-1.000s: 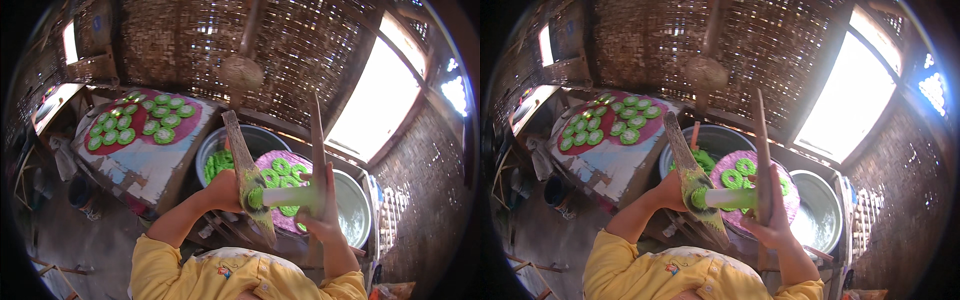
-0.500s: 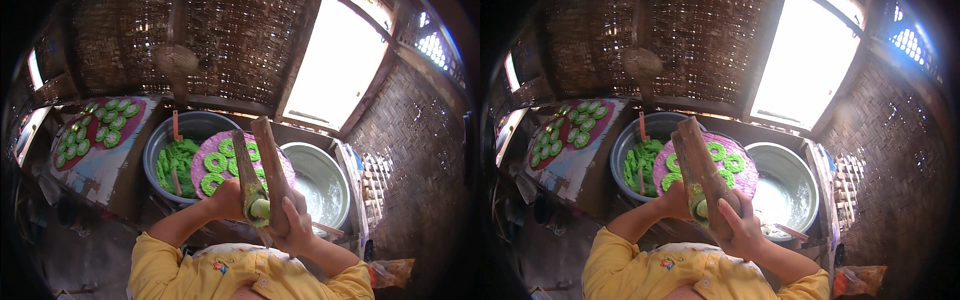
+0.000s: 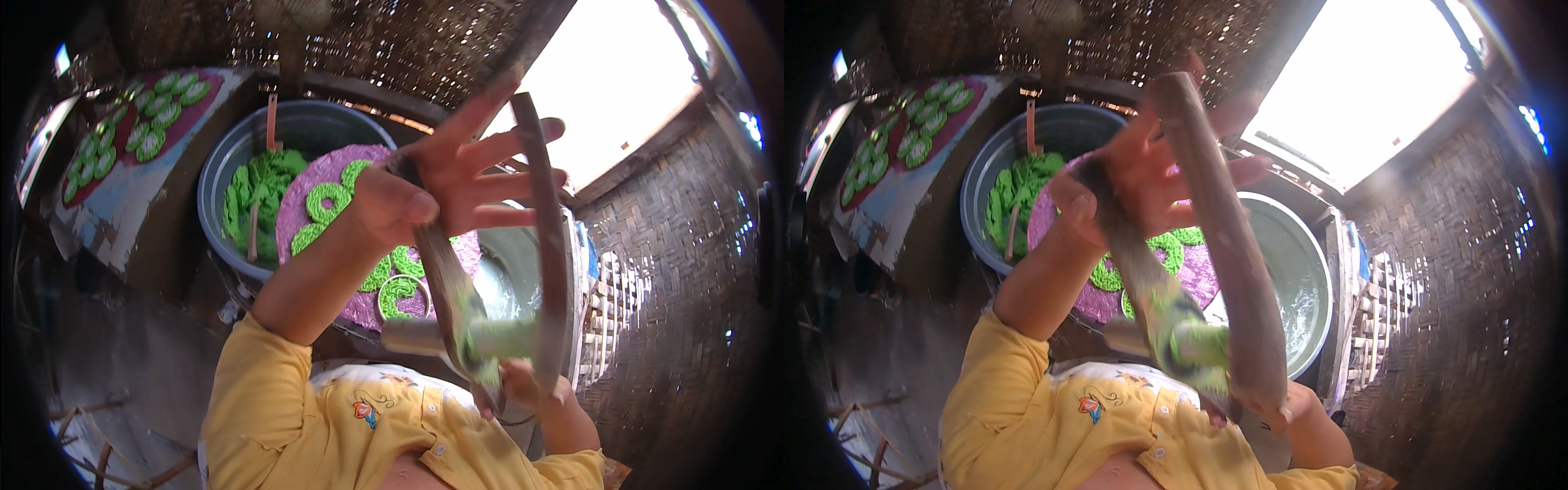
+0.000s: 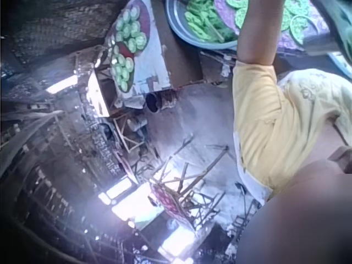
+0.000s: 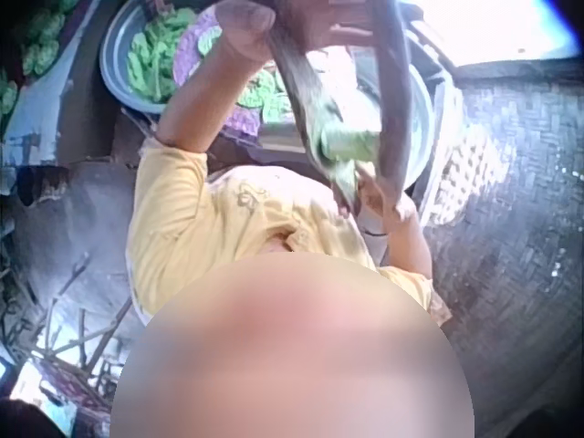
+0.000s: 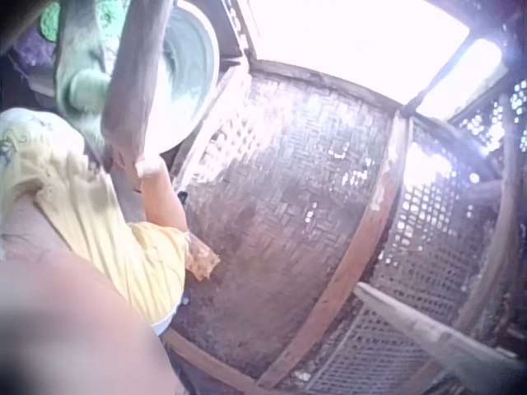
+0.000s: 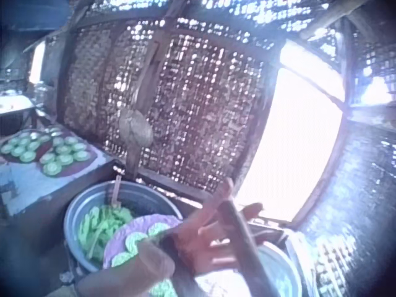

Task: The person scoops green dough from a metal bowl and loads it into a wooden press. They press the dough through a circular mold onto a purple tray, forming ring-shaped cakes. The person repeats this process to create multiple green dough rings.

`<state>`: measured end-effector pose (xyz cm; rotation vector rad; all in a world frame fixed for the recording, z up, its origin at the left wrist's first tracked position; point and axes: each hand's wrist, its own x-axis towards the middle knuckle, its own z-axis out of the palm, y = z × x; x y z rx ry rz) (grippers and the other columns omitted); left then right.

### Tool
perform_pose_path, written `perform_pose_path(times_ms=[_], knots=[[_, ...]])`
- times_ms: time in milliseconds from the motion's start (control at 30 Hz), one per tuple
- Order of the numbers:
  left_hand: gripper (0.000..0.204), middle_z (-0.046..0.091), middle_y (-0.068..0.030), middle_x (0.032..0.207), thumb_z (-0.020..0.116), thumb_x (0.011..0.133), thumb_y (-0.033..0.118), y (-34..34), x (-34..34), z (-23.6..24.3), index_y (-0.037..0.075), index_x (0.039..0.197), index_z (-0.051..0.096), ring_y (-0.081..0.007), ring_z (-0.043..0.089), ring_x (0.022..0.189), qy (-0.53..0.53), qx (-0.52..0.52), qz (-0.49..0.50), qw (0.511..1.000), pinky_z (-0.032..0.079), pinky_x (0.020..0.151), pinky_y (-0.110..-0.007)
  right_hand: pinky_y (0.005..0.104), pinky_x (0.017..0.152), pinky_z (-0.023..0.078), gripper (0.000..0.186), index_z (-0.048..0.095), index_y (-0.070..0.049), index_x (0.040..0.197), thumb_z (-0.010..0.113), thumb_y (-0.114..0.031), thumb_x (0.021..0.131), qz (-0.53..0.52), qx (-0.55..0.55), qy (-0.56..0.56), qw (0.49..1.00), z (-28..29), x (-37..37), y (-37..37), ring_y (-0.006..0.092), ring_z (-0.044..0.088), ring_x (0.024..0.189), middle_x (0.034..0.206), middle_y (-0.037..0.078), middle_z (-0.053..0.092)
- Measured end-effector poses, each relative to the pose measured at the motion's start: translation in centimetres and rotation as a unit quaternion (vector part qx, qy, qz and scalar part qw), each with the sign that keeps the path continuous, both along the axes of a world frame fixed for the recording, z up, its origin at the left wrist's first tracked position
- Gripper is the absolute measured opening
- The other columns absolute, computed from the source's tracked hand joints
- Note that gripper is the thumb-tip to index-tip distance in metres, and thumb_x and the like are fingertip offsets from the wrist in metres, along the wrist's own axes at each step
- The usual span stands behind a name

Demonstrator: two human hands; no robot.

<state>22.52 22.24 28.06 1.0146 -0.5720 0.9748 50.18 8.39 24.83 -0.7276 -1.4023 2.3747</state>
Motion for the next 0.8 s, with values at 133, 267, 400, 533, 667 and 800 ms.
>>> perform_pose_path(times_ms=[133, 267, 400, 533, 667, 800], knots=[[0.121, 0.012, -0.0222, 0.147, 0.064, 0.057, -0.020, 0.0, 2.3, 0.9, 0.021, 0.145, -0.009, -0.0363, 0.021, 0.135, -0.154, 0.071, -0.124, 0.978, 0.023, 0.106, -0.054, 0.0373, 0.071, 0.046, 0.119, 0.020, 0.003, 0.137, 0.072, -0.064, 0.054, 0.017, -0.052, 0.015, 0.998, 0.2, 2.6, 0.3, 0.0301, 0.056, 0.087, 0.103, 0.023, 0.051], [0.091, 0.046, -0.0168, 0.127, 0.064, 0.065, -0.013, 2.2, 2.8, -1.8, 0.012, 0.142, 0.022, -0.0293, 0.044, 0.122, -0.118, -0.025, -0.009, 0.993, 0.031, 0.105, -0.047, 0.0397, 0.071, 0.046, 0.122, 0.015, 0.003, 0.140, 0.071, -0.064, 0.054, 0.029, -0.078, 0.046, 0.995, 0.2, 3.8, 1.7, 0.0326, 0.056, 0.087, 0.102, 0.024, 0.052], [0.046, 0.058, -0.0118, 0.111, 0.064, 0.081, 0.018, 5.2, 2.4, -5.9, 0.011, 0.123, 0.047, -0.0283, 0.055, 0.109, -0.108, -0.145, 0.060, 0.982, 0.040, 0.096, -0.046, 0.0429, 0.072, 0.046, 0.129, 0.002, 0.001, 0.143, 0.071, -0.062, 0.054, -0.023, -0.091, -0.055, 0.994, -0.2, 2.8, 3.7, 0.0350, 0.056, 0.088, 0.106, 0.029, 0.052], [0.046, 0.059, -0.0100, 0.100, 0.053, 0.083, 0.052, 7.4, 1.3, -9.5, 0.013, 0.107, 0.055, -0.0277, 0.055, 0.103, -0.101, -0.255, 0.034, 0.961, 0.042, 0.092, -0.044, 0.0408, 0.082, 0.044, 0.124, 0.012, -0.003, 0.142, 0.079, -0.053, 0.050, -0.055, -0.133, -0.105, 0.984, -0.2, 1.4, 5.6, 0.0303, 0.051, 0.105, 0.126, 0.023, 0.042], [0.056, 0.058, -0.0072, 0.084, 0.047, 0.079, 0.066, 8.3, 0.0, -11.8, 0.012, 0.093, 0.056, -0.0271, 0.056, 0.088, -0.126, -0.323, 0.014, 0.938, 0.045, 0.082, -0.043, 0.0396, 0.082, 0.045, 0.098, 0.033, 0.006, 0.132, 0.072, -0.046, 0.059, -0.101, -0.096, -0.184, 0.973, 0.1, 0.0, 6.1, 0.0276, 0.055, 0.100, 0.118, 0.022, 0.050], [0.053, 0.056, -0.0057, 0.080, 0.045, 0.080, 0.066, 8.4, -1.5, -13.0, 0.015, 0.089, 0.056, -0.0252, 0.056, 0.085, -0.145, -0.310, 0.001, 0.940, 0.048, 0.076, -0.041, 0.0373, 0.079, 0.047, 0.092, 0.039, 0.008, 0.126, 0.071, -0.046, 0.059, -0.101, -0.065, -0.227, 0.967, 0.5, -1.4, 6.3, 0.0251, 0.058, 0.095, 0.113, 0.022, 0.053]])
